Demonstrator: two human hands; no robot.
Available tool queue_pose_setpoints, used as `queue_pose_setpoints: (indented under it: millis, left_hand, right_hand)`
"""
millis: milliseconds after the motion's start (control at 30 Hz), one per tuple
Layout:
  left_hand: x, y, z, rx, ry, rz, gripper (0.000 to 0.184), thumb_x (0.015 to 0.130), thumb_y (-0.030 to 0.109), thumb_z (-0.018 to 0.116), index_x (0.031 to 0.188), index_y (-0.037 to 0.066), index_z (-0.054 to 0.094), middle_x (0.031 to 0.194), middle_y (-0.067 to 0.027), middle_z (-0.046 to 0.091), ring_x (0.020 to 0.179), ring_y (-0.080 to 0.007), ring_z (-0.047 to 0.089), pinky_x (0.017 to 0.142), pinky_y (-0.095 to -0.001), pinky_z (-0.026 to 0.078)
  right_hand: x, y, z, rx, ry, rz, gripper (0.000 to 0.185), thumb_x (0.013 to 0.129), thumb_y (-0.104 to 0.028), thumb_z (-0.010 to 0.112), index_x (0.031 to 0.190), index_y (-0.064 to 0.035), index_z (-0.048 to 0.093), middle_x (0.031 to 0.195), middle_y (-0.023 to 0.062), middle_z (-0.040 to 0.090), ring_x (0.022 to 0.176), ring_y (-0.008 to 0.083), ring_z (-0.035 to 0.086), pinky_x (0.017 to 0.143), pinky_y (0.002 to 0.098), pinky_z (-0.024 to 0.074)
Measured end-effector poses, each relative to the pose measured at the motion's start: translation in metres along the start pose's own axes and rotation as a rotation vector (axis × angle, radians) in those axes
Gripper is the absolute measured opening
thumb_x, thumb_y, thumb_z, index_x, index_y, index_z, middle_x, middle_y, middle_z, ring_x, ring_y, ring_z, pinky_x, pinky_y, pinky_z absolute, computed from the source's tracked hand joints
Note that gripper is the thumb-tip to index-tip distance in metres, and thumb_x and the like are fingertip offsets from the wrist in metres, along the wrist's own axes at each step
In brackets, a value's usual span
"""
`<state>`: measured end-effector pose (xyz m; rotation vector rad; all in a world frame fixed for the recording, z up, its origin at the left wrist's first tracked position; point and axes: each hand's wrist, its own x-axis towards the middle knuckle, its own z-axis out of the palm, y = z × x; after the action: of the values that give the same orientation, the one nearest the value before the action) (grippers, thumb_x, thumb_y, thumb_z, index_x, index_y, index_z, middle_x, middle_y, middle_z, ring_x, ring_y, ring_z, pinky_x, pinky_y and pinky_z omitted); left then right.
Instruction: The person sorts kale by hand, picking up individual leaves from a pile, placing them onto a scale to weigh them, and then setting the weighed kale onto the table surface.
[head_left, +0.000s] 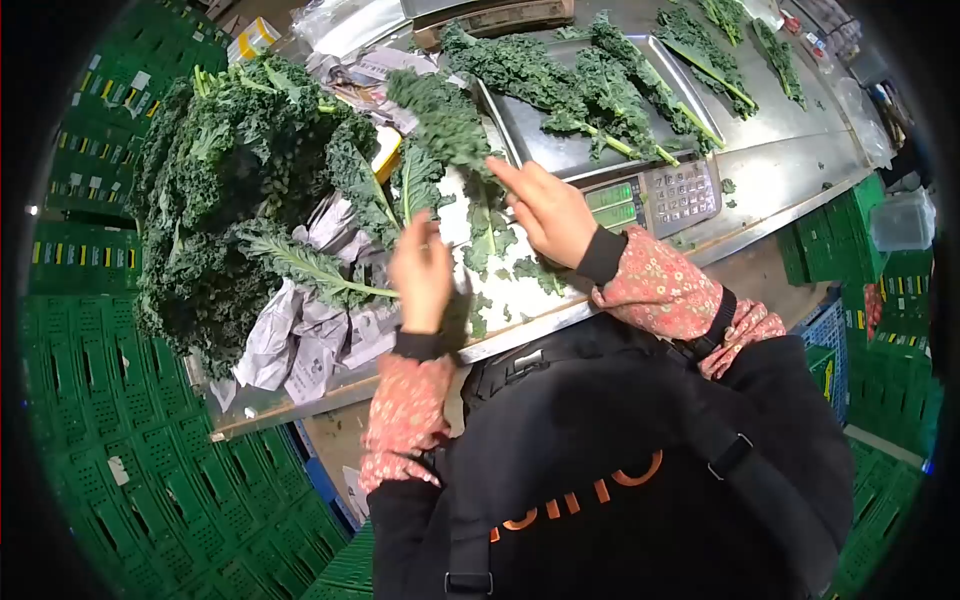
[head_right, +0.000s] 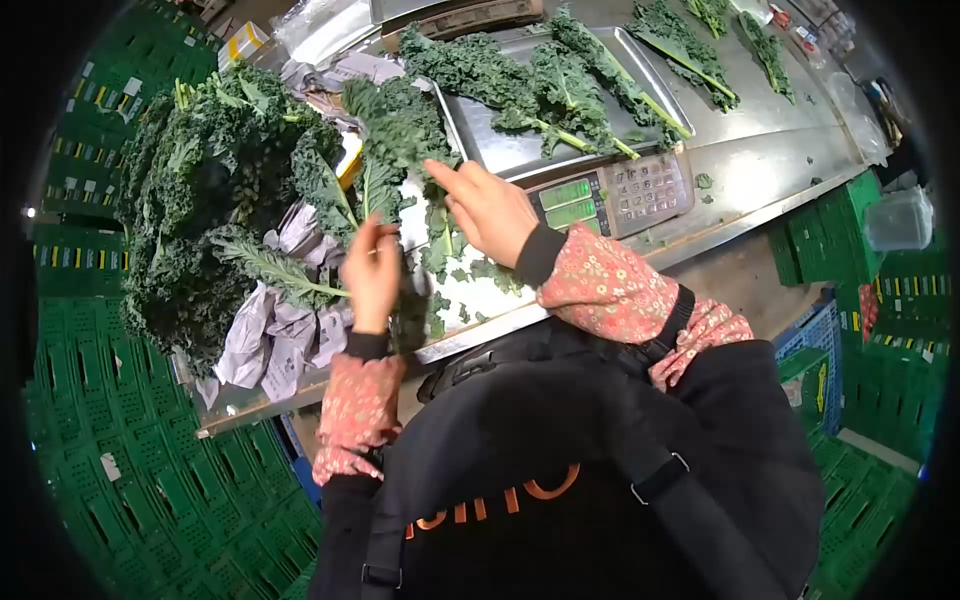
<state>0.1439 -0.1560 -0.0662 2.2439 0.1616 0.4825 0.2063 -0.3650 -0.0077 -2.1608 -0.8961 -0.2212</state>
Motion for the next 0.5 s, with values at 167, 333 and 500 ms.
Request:
queue_pose_setpoints:
  millis: [167,333,500]
  left_hand:
    - [0.004,0.005,0.073,0.591,-0.249,0.093,0.053,0.078,0.028,0.058,0.119,-0.003,0.046,0.091,-0.0191,0.059,0.078,-0.0341,0.061,0.065,-0.0422,0.05]
    - [0.013,0.026,-0.003,0.347,-0.58,0.11,0.053,0.071,0.024,0.059,0.114,-0.004,0.05,0.087,-0.0234,0.062,0.082,-0.0376,0.061,0.072,-0.0449,0.048]
    - [0.021,0.07,-0.104,-0.279,-1.057,-0.298,0.054,0.069,0.007,0.045,0.122,0.001,0.053,0.092,-0.0052,0.062,0.071,-0.0086,0.05,0.069,-0.0197,0.04]
  right_hand:
    - [0.012,-0.005,0.013,-0.101,-0.003,-0.129,0.067,0.079,-0.013,0.06,0.137,-0.0063,0.029,0.128,0.0222,0.036,0.114,0.0383,0.04,0.095,0.0426,0.0354]
    - [-0.007,0.005,0.001,-0.044,-0.094,-0.185,0.05,0.077,-0.013,0.062,0.124,-0.0068,0.046,0.12,0.0158,0.047,0.109,0.0333,0.047,0.091,0.0433,0.0389]
    - [-0.037,-0.004,0.018,0.107,-0.213,-0.34,0.056,0.077,-0.018,0.063,0.127,-0.0054,0.042,0.11,0.0124,0.052,0.095,0.0294,0.053,0.079,0.041,0.0423]
